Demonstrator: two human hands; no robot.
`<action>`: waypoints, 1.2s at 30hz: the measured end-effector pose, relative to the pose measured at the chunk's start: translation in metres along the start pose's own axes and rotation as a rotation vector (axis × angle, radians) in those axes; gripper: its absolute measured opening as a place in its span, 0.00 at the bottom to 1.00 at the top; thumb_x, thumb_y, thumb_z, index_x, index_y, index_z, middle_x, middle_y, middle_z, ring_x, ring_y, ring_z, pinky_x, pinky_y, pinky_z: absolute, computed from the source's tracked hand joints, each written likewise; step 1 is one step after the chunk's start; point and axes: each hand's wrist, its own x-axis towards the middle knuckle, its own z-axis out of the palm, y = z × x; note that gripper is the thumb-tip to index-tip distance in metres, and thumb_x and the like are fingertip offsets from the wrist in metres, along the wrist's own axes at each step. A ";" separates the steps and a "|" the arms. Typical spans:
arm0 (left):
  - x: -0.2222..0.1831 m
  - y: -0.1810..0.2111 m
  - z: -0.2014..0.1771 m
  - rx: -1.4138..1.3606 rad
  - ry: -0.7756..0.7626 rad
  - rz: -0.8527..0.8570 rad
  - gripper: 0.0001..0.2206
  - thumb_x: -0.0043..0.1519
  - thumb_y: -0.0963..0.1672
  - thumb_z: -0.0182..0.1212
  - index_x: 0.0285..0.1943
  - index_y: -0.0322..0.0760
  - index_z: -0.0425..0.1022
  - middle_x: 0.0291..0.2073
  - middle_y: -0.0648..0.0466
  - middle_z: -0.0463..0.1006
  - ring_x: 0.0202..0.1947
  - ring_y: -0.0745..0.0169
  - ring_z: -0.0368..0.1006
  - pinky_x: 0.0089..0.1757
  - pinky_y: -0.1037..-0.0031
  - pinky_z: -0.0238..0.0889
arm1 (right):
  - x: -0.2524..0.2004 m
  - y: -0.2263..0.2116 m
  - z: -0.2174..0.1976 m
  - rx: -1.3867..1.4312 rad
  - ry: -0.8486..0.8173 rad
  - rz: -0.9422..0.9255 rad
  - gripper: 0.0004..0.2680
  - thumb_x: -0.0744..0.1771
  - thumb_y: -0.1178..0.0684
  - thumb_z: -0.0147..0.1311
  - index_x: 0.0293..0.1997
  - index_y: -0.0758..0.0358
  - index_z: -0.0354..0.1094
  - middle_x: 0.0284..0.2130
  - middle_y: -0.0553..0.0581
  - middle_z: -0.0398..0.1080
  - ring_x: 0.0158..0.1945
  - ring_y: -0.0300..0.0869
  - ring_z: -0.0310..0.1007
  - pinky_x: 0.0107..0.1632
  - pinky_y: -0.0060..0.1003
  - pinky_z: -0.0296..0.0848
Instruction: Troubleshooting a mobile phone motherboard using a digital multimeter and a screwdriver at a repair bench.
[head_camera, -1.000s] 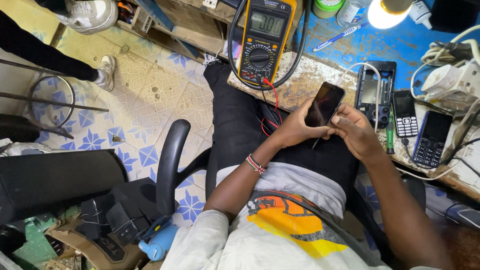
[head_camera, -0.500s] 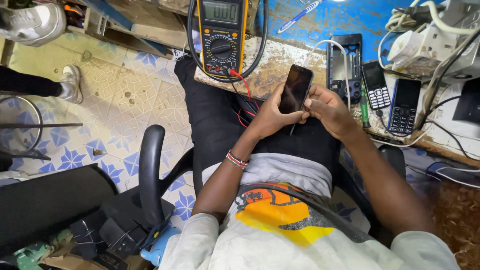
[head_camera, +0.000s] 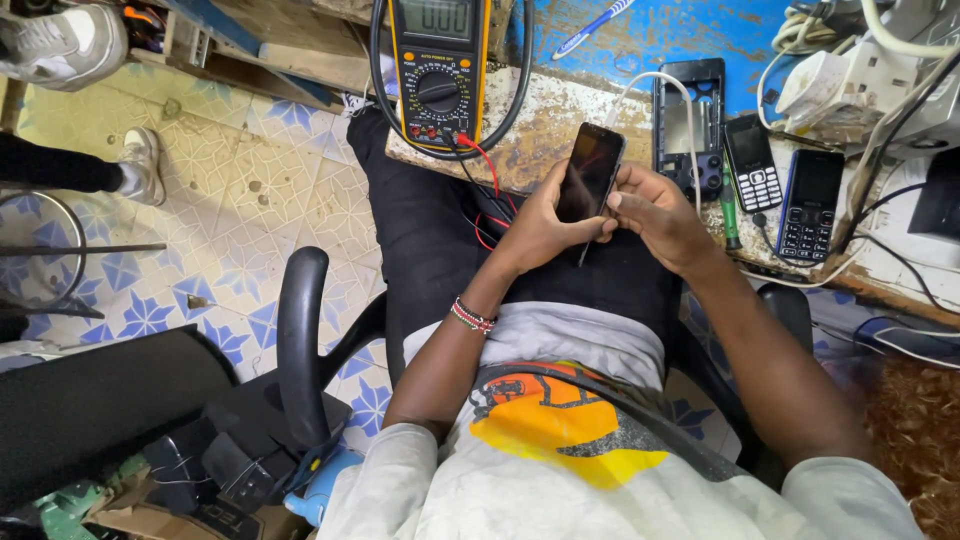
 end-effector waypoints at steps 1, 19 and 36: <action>0.001 -0.003 0.000 0.001 0.004 0.002 0.40 0.57 0.47 0.78 0.77 0.41 0.57 0.61 0.37 0.73 0.65 0.40 0.68 0.62 0.46 0.65 | 0.000 -0.001 0.001 0.005 -0.002 -0.004 0.07 0.71 0.55 0.52 0.47 0.69 0.62 0.31 0.60 0.69 0.36 0.40 0.75 0.40 0.42 0.81; -0.003 0.014 0.005 0.042 0.014 -0.011 0.40 0.57 0.49 0.76 0.77 0.39 0.57 0.61 0.33 0.72 0.65 0.33 0.67 0.62 0.42 0.62 | 0.001 0.005 -0.004 -0.003 0.012 -0.003 0.06 0.71 0.55 0.52 0.47 0.69 0.63 0.31 0.61 0.71 0.36 0.41 0.78 0.41 0.42 0.82; 0.002 0.022 0.003 -0.013 -0.024 -0.109 0.38 0.58 0.49 0.76 0.75 0.37 0.59 0.57 0.34 0.76 0.61 0.42 0.72 0.58 0.49 0.68 | -0.043 -0.078 0.033 -0.839 0.280 -0.133 0.04 0.72 0.58 0.55 0.46 0.68 0.71 0.28 0.66 0.75 0.34 0.53 0.77 0.36 0.49 0.76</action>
